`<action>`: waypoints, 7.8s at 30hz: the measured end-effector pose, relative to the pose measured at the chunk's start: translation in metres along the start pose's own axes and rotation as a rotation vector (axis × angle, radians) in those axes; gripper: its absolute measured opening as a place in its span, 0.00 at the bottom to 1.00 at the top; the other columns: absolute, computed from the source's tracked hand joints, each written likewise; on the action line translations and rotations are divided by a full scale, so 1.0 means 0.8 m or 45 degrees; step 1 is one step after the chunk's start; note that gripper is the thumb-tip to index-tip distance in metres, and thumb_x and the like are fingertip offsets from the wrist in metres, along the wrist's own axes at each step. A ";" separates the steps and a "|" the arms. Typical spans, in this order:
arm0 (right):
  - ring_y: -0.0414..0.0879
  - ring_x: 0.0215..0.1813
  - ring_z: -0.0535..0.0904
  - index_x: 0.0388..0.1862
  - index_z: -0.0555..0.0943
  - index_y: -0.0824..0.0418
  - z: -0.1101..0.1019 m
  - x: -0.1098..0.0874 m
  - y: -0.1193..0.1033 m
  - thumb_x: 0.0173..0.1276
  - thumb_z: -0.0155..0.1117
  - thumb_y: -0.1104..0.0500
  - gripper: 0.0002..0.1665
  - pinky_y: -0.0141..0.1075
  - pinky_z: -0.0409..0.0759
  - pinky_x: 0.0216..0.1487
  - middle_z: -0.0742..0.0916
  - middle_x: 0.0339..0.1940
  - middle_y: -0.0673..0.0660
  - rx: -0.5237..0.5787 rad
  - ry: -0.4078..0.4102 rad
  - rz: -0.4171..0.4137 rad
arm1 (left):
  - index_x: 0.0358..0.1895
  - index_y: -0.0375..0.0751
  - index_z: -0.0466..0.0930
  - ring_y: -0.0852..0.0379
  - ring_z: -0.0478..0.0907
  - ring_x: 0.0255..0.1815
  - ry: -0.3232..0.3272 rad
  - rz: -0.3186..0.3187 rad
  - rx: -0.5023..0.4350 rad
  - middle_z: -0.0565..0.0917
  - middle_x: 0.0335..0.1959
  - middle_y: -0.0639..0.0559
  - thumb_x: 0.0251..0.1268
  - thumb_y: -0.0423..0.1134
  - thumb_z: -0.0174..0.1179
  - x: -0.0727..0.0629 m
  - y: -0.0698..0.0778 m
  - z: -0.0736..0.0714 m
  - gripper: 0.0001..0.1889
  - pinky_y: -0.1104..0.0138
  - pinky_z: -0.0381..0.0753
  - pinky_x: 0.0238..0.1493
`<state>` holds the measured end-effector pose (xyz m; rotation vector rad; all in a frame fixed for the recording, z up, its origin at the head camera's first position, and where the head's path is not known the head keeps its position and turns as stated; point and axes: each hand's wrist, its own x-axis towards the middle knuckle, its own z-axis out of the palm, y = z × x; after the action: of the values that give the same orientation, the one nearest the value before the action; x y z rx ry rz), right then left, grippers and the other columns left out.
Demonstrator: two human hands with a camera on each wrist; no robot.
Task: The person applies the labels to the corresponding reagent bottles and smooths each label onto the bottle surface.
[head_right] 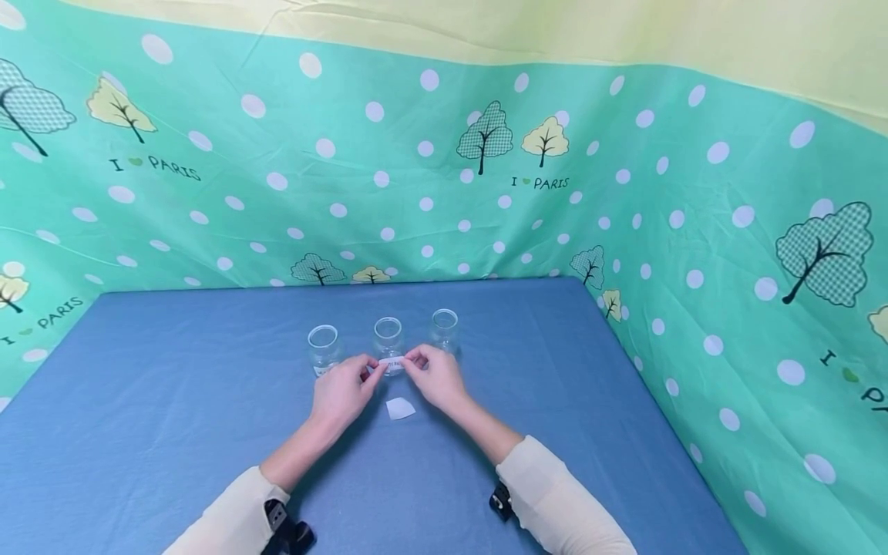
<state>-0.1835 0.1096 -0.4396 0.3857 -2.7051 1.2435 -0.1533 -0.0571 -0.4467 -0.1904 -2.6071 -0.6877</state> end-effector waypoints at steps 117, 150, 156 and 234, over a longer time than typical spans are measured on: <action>0.41 0.23 0.75 0.37 0.84 0.60 -0.095 -0.014 0.059 0.62 0.65 0.58 0.08 0.33 0.76 0.24 0.85 0.29 0.53 -0.069 -0.397 0.112 | 0.39 0.46 0.82 0.64 0.73 0.23 -0.504 0.166 -0.163 0.79 0.24 0.58 0.60 0.48 0.61 -0.003 0.061 0.009 0.11 0.68 0.71 0.24; 0.39 0.21 0.69 0.40 0.83 0.58 -0.094 -0.016 0.080 0.58 0.69 0.57 0.11 0.30 0.68 0.23 0.77 0.20 0.50 -0.197 -0.538 0.041 | 0.33 0.50 0.84 0.58 0.77 0.28 -0.600 0.018 0.017 0.78 0.26 0.57 0.57 0.47 0.63 0.010 0.081 0.048 0.07 0.61 0.76 0.27; 0.38 0.21 0.68 0.38 0.83 0.58 -0.095 -0.017 0.078 0.58 0.68 0.57 0.10 0.29 0.68 0.22 0.77 0.20 0.50 -0.151 -0.514 0.029 | 0.32 0.50 0.84 0.63 0.72 0.22 -0.606 -0.008 -0.125 0.77 0.21 0.60 0.57 0.46 0.63 0.012 0.073 0.052 0.06 0.67 0.70 0.23; 0.38 0.21 0.68 0.37 0.84 0.53 -0.093 -0.030 0.012 0.66 0.61 0.55 0.06 0.30 0.71 0.24 0.83 0.31 0.48 -0.014 -0.303 -0.172 | 0.40 0.43 0.82 0.62 0.71 0.18 -0.645 -0.154 -1.004 0.81 0.30 0.38 0.65 0.43 0.58 0.010 0.051 0.010 0.09 0.69 0.74 0.22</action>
<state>-0.1615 0.1766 -0.4037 0.7463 -2.8195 1.2155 -0.1535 -0.0172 -0.4318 -0.4947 -2.6466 -1.8988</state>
